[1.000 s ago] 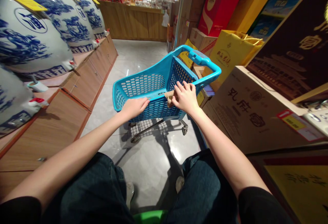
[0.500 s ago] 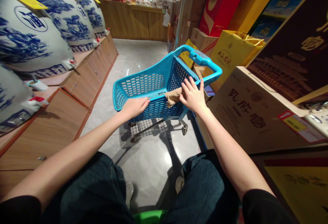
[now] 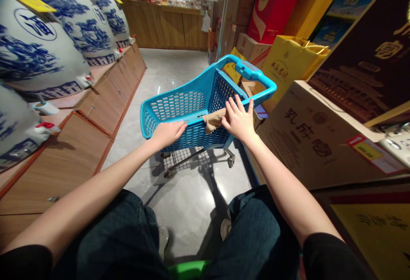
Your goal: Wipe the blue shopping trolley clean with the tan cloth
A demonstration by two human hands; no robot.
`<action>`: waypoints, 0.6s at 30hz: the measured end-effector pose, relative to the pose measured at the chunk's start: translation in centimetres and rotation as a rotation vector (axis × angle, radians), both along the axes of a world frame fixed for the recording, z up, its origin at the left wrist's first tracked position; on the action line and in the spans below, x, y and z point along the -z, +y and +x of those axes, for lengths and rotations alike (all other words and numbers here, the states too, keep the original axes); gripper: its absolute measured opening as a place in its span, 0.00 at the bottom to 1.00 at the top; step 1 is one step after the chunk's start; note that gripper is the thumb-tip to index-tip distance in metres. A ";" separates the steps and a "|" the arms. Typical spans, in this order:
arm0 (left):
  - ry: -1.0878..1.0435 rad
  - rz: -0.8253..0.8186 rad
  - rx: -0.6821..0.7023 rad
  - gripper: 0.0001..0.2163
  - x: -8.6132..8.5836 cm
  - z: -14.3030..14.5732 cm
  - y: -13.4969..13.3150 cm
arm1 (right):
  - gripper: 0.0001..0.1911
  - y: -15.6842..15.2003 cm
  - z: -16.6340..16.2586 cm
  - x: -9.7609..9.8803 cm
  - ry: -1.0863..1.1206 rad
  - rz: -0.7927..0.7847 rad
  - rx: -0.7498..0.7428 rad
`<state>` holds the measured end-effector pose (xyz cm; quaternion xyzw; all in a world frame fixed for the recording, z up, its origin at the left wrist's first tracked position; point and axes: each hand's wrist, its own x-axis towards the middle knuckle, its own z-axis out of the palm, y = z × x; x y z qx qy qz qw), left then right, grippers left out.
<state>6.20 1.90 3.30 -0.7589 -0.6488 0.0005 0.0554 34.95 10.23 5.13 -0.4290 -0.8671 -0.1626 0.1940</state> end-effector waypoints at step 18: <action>-0.062 -0.008 -0.012 0.25 -0.1 0.1 0.0 | 0.31 0.7 -0.3 0.7 0.058 0.001 -0.037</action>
